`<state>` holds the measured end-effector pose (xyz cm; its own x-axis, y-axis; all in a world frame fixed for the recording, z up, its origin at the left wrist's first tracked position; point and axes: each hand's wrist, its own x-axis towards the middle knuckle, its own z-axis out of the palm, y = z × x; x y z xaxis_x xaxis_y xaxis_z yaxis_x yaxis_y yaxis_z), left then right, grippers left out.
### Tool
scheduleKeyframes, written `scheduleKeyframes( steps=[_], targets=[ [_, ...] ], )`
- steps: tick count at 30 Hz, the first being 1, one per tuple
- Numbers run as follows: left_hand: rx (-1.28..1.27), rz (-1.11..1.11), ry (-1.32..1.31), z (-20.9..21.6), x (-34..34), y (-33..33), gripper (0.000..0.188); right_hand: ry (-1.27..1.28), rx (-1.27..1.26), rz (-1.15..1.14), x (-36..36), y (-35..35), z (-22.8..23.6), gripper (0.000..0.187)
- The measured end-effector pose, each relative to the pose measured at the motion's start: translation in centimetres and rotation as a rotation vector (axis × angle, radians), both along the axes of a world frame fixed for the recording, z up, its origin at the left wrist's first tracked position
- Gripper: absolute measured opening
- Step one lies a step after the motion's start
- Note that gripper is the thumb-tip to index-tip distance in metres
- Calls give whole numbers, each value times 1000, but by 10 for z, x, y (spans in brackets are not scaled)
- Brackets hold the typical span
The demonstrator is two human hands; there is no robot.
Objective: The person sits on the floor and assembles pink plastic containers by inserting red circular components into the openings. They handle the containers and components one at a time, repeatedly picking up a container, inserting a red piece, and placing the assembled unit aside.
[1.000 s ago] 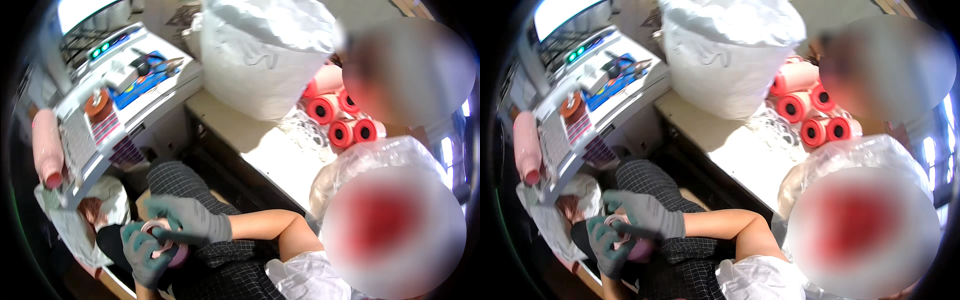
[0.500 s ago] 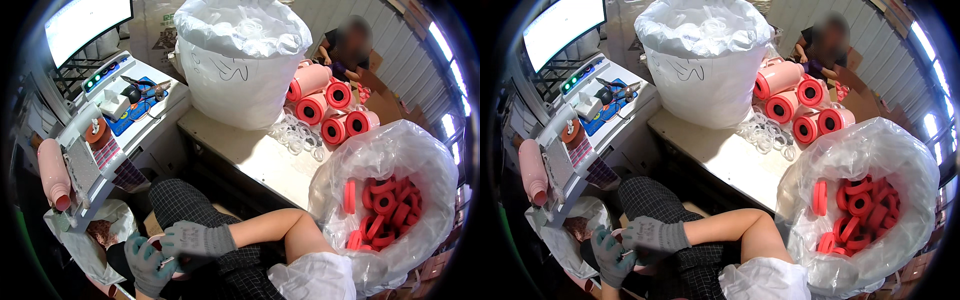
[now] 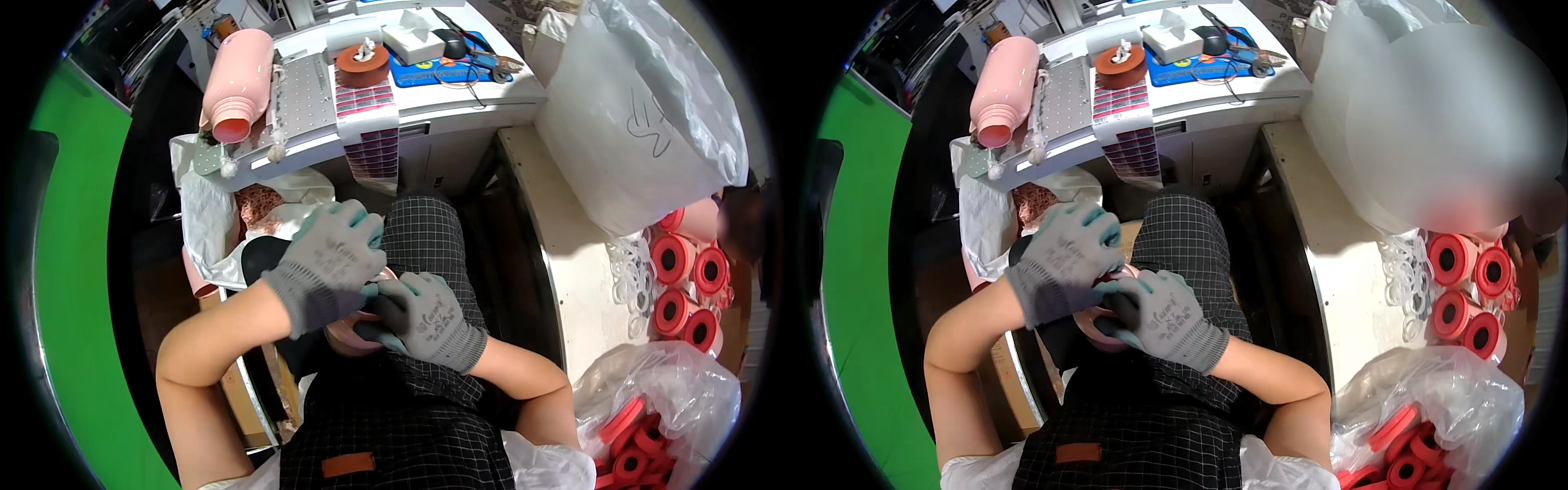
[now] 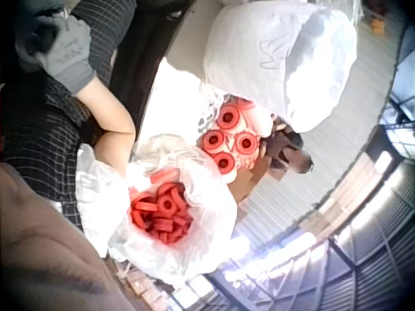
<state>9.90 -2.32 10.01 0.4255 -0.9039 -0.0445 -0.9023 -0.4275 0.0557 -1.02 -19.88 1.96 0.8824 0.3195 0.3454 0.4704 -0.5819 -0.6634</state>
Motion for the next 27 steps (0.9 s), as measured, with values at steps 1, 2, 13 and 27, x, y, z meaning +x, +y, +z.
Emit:
scheduleKeyframes(
  steps=[1, 2, 13, 27],
  targets=[
    [12, -50, 40, -8, 6, -2, 23, -20, -37, -5, -2, -1, -4, 36],
    [67, -40, 122, -15, 11, -4, 24, -41, -72, -14, -1, -2, -9, 36],
    [-509, -29, 158, -64, -6, -38, 26, -348, 12, -23, -12, -42, -37, 38],
    [-1086, 1025, 871, -156, 65, -17, 72, 560, 111, -101, -59, -70, -15, 79]
  ],
)
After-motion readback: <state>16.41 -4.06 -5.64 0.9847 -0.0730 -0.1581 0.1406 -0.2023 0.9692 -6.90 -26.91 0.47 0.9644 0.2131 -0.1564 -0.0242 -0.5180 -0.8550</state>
